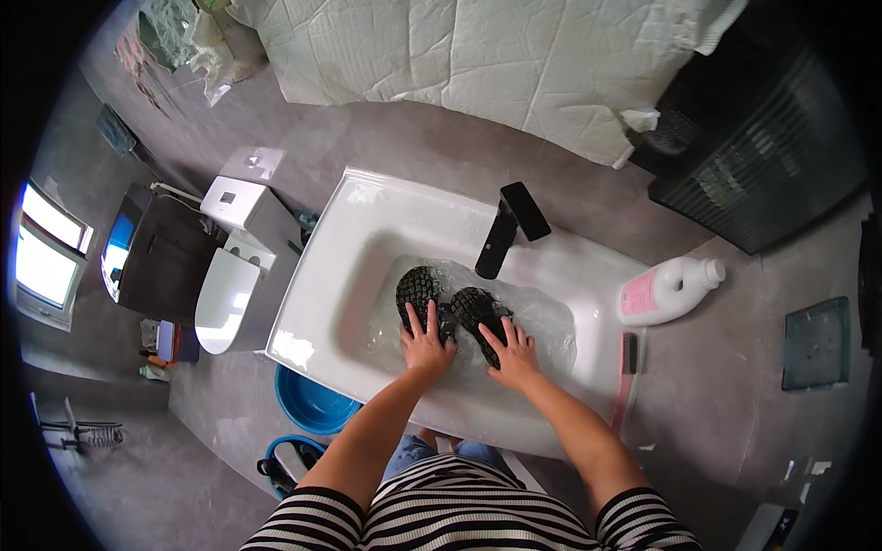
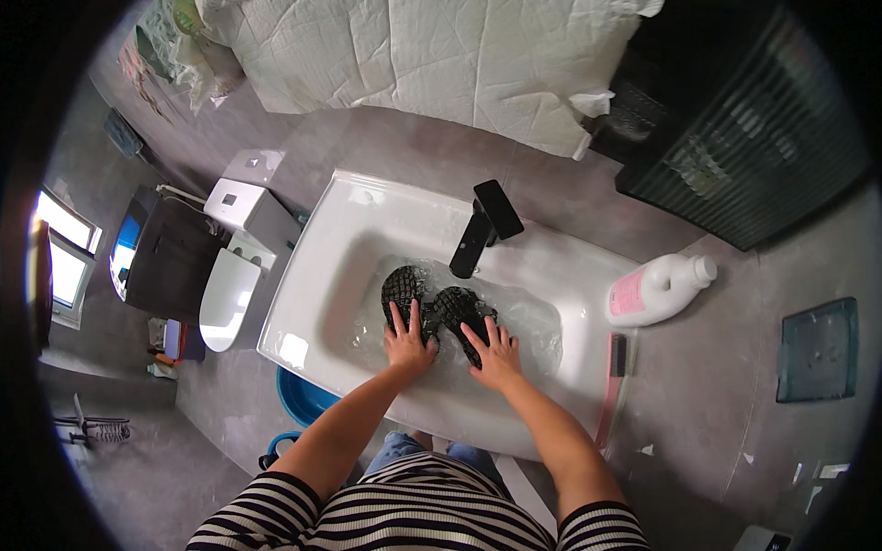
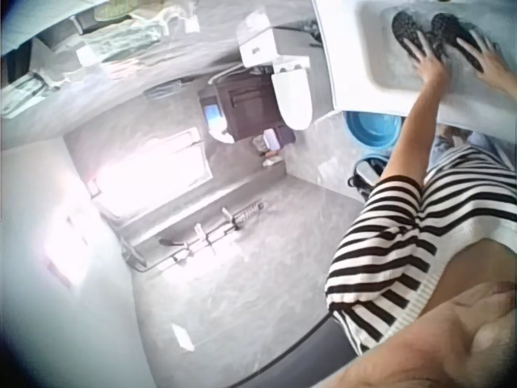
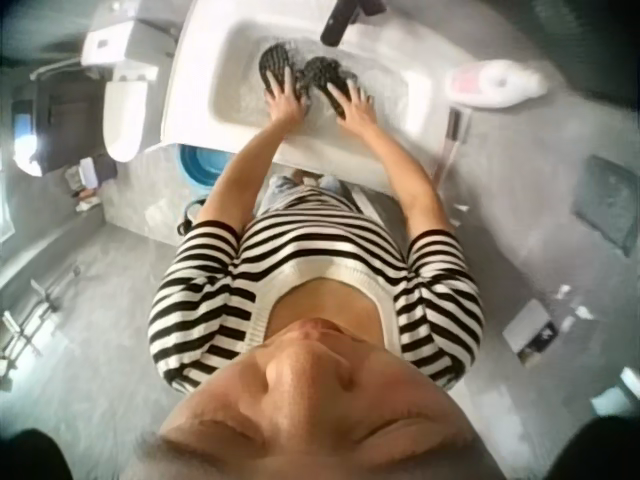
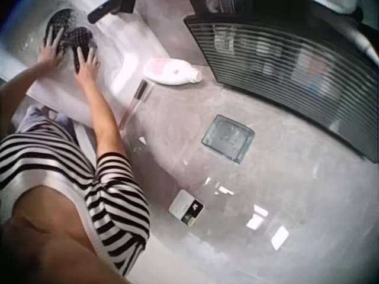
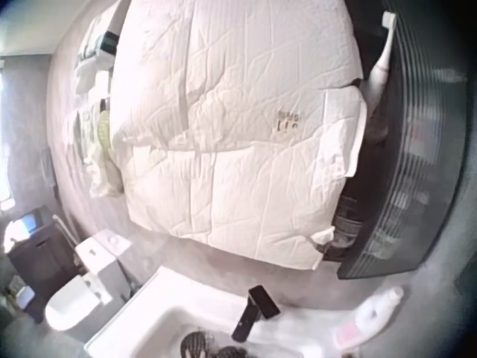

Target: The person washes multiple pairs of shoes and sandals in a bathroom sink. They rinse each pair under running water, scrub them by hand, and place them into blue plastic basins on the floor.

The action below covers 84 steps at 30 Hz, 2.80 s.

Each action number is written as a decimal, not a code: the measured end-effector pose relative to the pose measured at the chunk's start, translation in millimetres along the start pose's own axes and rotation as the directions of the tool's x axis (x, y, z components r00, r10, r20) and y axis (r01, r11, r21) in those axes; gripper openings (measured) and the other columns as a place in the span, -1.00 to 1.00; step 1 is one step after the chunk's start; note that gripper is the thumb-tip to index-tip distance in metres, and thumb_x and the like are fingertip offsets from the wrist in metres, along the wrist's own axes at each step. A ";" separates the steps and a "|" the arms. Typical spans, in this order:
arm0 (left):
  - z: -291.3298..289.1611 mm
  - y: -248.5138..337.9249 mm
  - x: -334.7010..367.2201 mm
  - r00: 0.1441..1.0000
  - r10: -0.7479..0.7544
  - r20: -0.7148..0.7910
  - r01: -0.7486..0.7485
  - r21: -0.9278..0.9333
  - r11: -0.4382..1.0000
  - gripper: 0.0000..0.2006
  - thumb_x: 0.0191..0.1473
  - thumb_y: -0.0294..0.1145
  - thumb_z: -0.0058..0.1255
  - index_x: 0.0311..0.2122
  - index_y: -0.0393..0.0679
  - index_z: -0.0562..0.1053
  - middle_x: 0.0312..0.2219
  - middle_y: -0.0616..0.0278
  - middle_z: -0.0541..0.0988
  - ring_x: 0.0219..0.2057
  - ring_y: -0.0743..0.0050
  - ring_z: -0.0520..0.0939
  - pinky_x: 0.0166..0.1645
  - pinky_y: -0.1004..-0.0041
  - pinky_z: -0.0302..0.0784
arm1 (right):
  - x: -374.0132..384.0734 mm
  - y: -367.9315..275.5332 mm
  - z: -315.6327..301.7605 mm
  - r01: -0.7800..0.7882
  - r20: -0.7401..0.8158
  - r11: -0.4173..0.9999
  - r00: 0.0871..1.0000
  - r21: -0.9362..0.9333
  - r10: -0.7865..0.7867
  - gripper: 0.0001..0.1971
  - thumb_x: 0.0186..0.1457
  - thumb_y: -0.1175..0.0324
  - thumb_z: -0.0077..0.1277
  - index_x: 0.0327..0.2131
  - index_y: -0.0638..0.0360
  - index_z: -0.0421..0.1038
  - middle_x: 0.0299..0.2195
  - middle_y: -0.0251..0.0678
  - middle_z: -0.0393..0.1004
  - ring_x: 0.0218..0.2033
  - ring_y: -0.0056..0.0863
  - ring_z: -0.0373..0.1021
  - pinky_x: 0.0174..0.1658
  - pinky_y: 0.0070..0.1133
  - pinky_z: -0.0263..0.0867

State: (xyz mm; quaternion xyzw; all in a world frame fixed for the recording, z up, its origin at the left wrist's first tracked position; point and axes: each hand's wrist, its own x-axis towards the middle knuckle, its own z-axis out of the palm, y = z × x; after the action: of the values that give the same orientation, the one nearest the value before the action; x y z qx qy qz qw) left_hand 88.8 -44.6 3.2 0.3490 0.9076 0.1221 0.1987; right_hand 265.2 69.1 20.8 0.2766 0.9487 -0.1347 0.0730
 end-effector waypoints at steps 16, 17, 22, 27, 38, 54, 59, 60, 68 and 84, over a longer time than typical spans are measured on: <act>-18.6 -6.3 18.4 0.991 -0.041 0.128 0.063 -0.175 0.983 0.03 -0.17 -0.11 0.17 0.35 0.51 -0.22 0.36 -0.03 -0.36 0.18 -0.58 0.11 0.21 -0.17 0.14 | 20.9 -4.1 -36.1 -0.010 0.190 0.992 0.982 0.128 -0.014 -0.06 -0.18 -0.01 0.21 0.30 -0.59 -0.07 0.32 -0.04 -0.13 0.26 0.07 -0.01 0.18 -0.01 0.06; -30.6 -1.7 18.5 0.993 -0.051 0.104 0.072 -0.202 0.977 0.02 -0.19 -0.12 0.18 0.34 0.55 -0.17 0.36 -0.02 -0.25 0.15 -0.55 0.18 0.23 -0.08 0.17 | 18.6 0.6 -40.2 0.003 0.160 0.979 0.986 0.204 -0.037 -0.09 -0.20 0.00 0.20 0.28 -0.57 0.01 0.30 -0.02 -0.06 0.24 0.07 0.03 0.17 -0.03 0.08; -46.5 -40.8 33.3 0.994 0.052 0.101 0.013 -0.559 0.829 -0.14 -0.17 -0.14 0.16 0.32 0.08 0.13 0.24 -0.12 0.20 0.16 -0.06 0.35 0.20 0.24 0.28 | 19.8 9.3 -70.5 0.034 0.060 0.810 0.995 0.585 -0.085 -0.26 -0.15 0.09 0.13 0.21 -0.25 0.25 0.14 -0.09 0.30 0.10 -0.17 0.31 0.10 -0.40 0.26; -121.4 -16.8 8.1 0.907 0.056 0.417 0.388 -0.880 0.275 -0.29 0.00 -0.28 -0.04 0.31 -0.01 0.13 -0.19 0.19 0.52 -0.28 0.47 0.55 -0.22 0.48 0.49 | 14.3 23.3 -120.3 -0.070 0.163 0.556 0.979 0.828 -0.121 -0.35 0.03 0.22 0.05 0.23 0.08 0.21 0.09 -0.23 0.41 0.00 -0.54 0.36 0.10 -0.62 0.20; -187.4 3.3 -68.9 0.994 0.080 0.076 0.076 -0.997 0.009 -0.32 0.05 -0.36 -0.13 0.33 -0.04 0.08 0.03 0.11 0.43 -0.13 0.37 0.57 -0.08 0.41 0.52 | -24.2 14.4 -176.5 -0.070 0.098 0.119 0.965 0.990 -0.243 -0.41 0.09 0.33 -0.06 0.22 0.20 0.21 -0.02 -0.35 0.44 -0.10 -0.65 0.35 0.03 -0.70 0.22; -154.1 -73.8 -150.7 1.000 -0.015 0.012 0.009 -0.982 -0.190 -0.30 0.05 -0.49 -0.08 0.34 -0.05 0.07 0.25 0.13 0.19 0.18 0.38 0.29 0.21 0.45 0.19 | -48.9 -84.0 -140.9 0.109 -0.118 0.359 0.993 0.927 0.004 -0.43 0.09 0.44 -0.09 0.22 0.29 0.19 -0.05 -0.41 0.39 -0.18 -0.70 0.29 -0.06 -0.72 0.22; -135.5 -185.3 -218.8 0.949 -0.223 -0.222 -0.267 -0.944 -0.195 -0.27 0.04 -0.47 -0.01 0.34 0.00 0.06 0.21 0.19 0.21 0.15 0.43 0.29 0.18 0.48 0.21 | -41.1 -190.8 -104.0 0.051 -0.025 0.106 0.972 0.993 -0.235 -0.37 0.11 0.32 -0.23 0.28 0.24 0.03 0.11 -0.32 0.26 0.00 -0.57 0.28 0.09 -0.63 0.18; -134.7 -210.3 -239.1 0.917 -0.310 -0.249 -0.298 -0.947 -0.118 -0.27 0.03 -0.45 0.03 0.33 0.02 0.09 0.17 0.24 0.26 0.07 0.45 0.37 0.11 0.50 0.30 | -43.6 -223.6 -94.4 0.039 -0.015 0.080 0.962 0.996 -0.274 -0.36 0.11 0.31 -0.25 0.29 0.24 0.01 0.13 -0.32 0.24 0.01 -0.57 0.27 0.10 -0.62 0.18; -38.0 -433.2 -399.5 0.565 -0.772 -0.292 -0.280 -0.948 0.154 -0.25 -0.05 -0.55 0.09 0.30 -0.07 0.14 0.16 0.12 0.29 0.13 0.35 0.36 0.12 0.40 0.35 | -37.3 -459.9 132.3 -0.174 0.273 0.227 0.798 0.958 -0.538 -0.34 0.17 0.20 -0.17 0.31 0.15 -0.05 0.02 -0.27 0.34 -0.07 -0.53 0.35 0.05 -0.59 0.24; 196.2 -727.4 -513.3 0.131 -0.958 -0.257 0.325 -0.901 0.286 -0.21 -0.13 -0.42 0.20 0.27 -0.04 0.18 0.22 -0.24 0.14 0.24 -0.14 0.20 0.28 0.21 0.15 | -131.6 -747.8 522.5 0.097 0.432 0.719 0.742 0.688 -0.514 -0.22 0.12 -0.01 -0.05 0.32 0.12 -0.05 0.24 0.03 0.12 0.26 -0.09 0.06 0.28 -0.38 -0.03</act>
State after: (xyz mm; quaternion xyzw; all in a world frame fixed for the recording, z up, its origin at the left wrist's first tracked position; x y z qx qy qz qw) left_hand 98.5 -906.9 -292.4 -0.3311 0.8177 0.4615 -0.0938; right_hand 1.6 -758.2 -288.3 0.0571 0.8084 -0.5316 0.2462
